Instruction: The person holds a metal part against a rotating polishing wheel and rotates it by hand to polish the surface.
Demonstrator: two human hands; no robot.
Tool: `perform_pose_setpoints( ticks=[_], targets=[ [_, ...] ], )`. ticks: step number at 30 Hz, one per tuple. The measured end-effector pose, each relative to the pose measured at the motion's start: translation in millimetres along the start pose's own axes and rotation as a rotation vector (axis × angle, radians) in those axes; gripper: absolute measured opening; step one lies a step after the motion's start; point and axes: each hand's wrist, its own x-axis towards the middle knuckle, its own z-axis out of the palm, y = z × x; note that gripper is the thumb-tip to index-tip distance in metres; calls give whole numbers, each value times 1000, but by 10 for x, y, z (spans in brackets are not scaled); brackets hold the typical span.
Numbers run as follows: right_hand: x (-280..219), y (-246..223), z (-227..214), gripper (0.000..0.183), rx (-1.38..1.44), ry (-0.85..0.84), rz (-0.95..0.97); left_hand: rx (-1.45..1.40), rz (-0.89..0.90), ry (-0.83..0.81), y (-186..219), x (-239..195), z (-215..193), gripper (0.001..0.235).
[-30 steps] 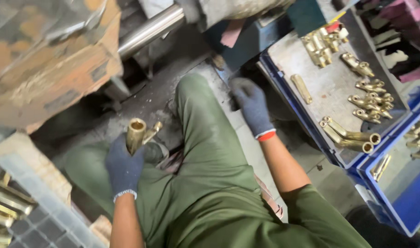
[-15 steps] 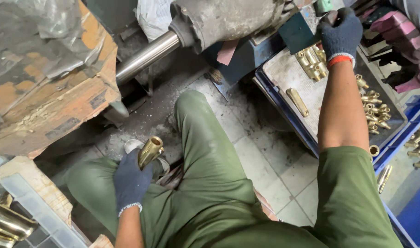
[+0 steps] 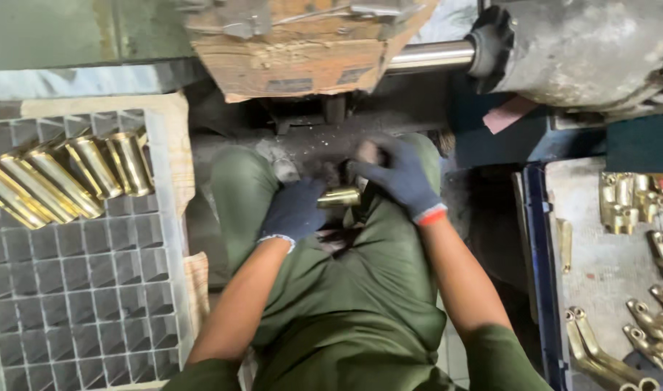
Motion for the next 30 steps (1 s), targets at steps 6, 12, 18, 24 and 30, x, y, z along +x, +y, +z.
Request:
perform_pose_setpoints(
  ticks=[6,12,18,24,30],
  targets=[
    [401,23,696,38,-22,9,320,83,28,23,-138,-113,97,36],
    [269,111,463,30,-20,512,7,35,36,68,-217,-108,169,32],
    [-423,431,-929,20,388,825,35,54,178,185,-75,-101,98,26],
    [-1210,746,-2667,29,-384,1283,43,97,157,116,7,-79,30,46],
    [-1399,1459,-3596,42,-754,1196,296,163,47,8,181,-9,-38,47]
  ],
)
